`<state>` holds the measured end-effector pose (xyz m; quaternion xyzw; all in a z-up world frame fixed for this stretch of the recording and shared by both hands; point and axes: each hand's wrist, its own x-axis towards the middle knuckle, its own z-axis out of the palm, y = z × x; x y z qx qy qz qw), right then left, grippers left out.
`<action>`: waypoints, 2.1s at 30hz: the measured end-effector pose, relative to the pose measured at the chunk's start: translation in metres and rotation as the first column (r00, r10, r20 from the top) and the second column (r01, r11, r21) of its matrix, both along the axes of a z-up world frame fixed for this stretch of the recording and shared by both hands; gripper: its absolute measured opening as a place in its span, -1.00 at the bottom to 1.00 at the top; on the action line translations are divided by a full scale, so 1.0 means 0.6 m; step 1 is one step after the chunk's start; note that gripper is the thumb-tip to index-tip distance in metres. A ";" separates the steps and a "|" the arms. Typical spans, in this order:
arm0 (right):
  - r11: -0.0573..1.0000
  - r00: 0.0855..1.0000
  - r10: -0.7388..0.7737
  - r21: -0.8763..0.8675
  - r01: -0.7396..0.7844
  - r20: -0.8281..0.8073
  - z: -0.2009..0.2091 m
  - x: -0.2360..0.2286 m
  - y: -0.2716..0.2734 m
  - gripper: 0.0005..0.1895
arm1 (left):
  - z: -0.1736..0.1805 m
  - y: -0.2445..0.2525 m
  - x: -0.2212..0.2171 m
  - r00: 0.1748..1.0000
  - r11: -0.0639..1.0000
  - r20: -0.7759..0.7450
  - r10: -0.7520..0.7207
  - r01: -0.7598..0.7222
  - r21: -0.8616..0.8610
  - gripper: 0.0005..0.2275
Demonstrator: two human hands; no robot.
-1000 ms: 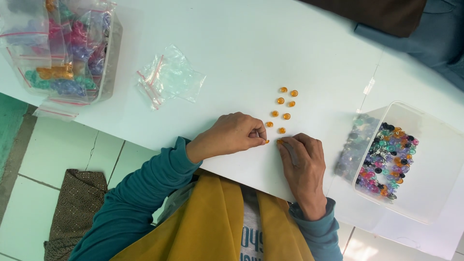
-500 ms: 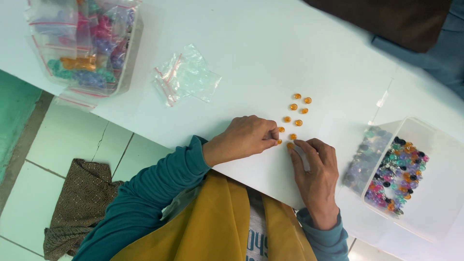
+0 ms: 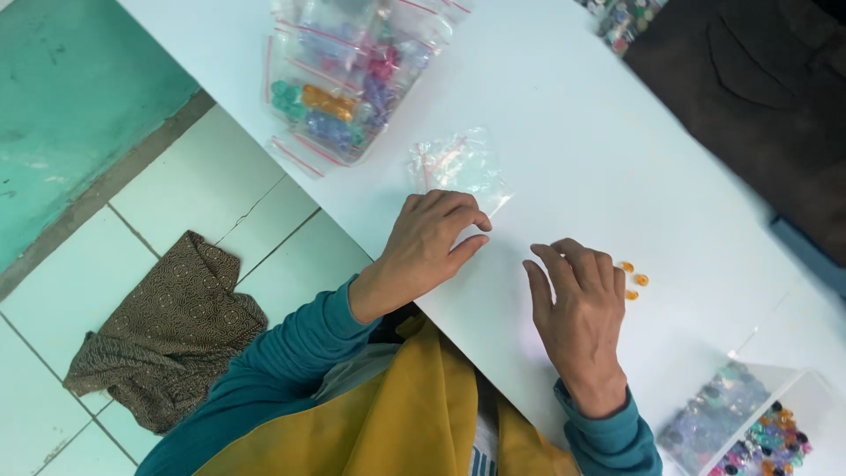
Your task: Sorting small buttons from a container and placing them into individual plastic bags
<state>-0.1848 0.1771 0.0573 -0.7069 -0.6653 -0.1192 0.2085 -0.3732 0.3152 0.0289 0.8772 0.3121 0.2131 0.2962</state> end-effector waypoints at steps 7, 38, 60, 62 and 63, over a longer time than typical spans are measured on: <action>0.996 0.991 0.077 -0.060 -0.071 0.105 -0.041 -0.051 0.108 -0.69 | -0.025 0.007 -0.058 0.988 0.989 -0.045 0.148 -0.147 0.028 -0.88; 0.995 0.985 -0.067 0.061 0.078 -0.158 0.055 0.022 -0.082 -0.78 | 0.099 0.004 0.161 0.962 0.843 0.234 -0.140 0.240 -0.482 -0.77; 0.959 0.878 -0.216 0.076 0.273 -0.427 0.023 0.103 -0.116 -0.63 | 0.004 -0.039 0.282 0.741 0.764 0.398 -0.541 0.234 0.601 -0.83; 0.959 0.875 -0.213 0.079 0.272 -0.434 0.013 0.104 -0.115 -0.63 | 0.011 -0.038 0.281 0.742 0.757 0.408 -0.532 0.200 0.622 -0.81; 0.958 0.872 -0.212 0.082 0.274 -0.441 0.009 0.104 -0.116 -0.64 | 0.014 -0.040 0.280 0.741 0.748 0.419 -0.525 0.167 0.642 -0.78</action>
